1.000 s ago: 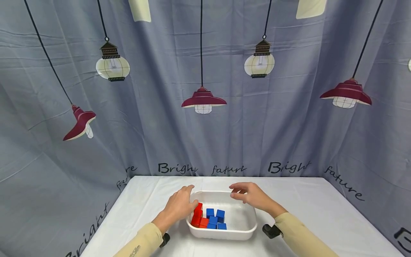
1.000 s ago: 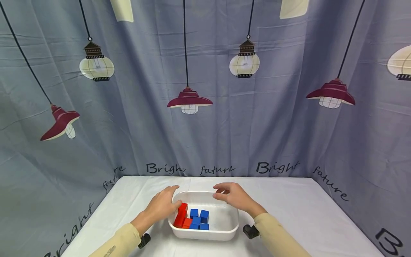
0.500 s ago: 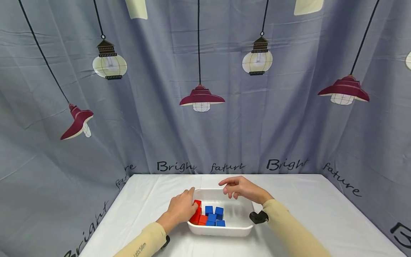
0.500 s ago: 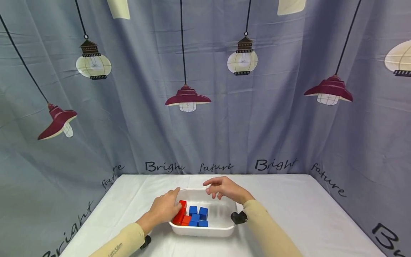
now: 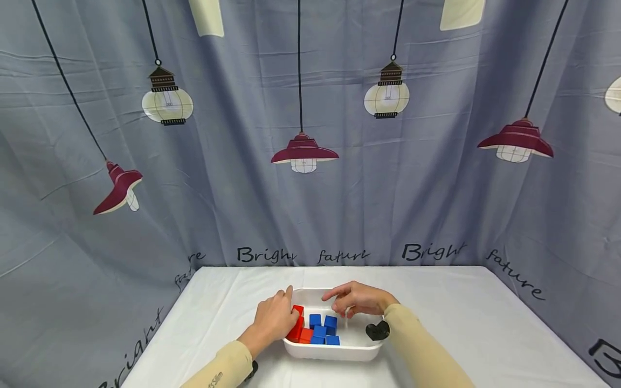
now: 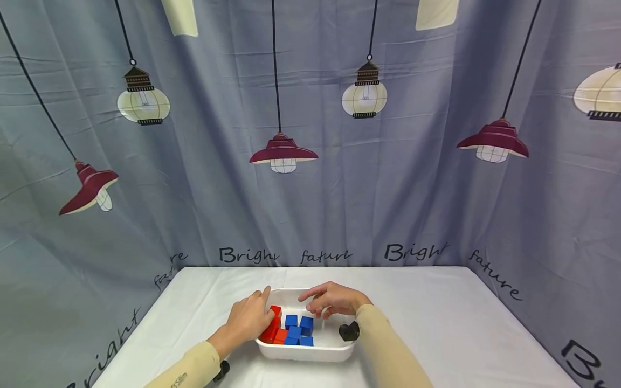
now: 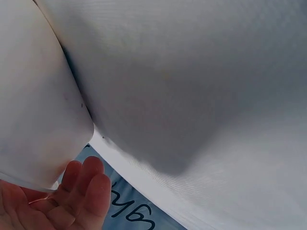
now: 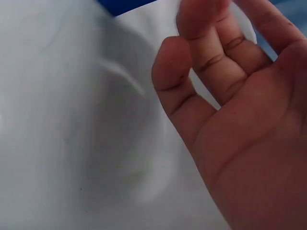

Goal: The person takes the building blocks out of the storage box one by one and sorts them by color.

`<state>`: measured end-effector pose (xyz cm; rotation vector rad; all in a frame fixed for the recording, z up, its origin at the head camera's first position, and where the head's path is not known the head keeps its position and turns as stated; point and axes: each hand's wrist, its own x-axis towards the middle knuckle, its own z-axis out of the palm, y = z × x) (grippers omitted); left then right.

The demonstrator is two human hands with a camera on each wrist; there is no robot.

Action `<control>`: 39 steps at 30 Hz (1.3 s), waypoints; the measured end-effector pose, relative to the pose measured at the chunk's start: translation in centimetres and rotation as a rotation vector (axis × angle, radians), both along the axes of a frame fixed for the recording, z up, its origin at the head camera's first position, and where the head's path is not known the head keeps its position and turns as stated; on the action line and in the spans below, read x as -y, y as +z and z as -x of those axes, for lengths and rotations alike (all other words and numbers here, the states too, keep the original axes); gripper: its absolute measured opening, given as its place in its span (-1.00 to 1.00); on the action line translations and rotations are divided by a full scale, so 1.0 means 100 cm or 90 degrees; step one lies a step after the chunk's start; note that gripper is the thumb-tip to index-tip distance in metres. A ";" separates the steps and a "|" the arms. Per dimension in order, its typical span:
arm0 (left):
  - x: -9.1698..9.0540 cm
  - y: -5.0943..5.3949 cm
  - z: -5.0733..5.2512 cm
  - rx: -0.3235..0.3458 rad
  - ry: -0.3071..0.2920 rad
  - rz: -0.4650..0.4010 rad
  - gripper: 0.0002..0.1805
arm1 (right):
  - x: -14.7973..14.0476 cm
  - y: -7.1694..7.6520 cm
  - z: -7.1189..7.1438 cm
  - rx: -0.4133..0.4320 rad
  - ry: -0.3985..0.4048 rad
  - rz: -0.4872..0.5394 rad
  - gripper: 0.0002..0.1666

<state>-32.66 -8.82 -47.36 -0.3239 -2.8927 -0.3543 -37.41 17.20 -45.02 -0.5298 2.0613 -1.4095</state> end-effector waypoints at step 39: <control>-0.001 0.003 0.000 0.041 0.011 0.003 -0.27 | 0.012 -0.015 -0.002 0.051 0.028 -0.100 -0.63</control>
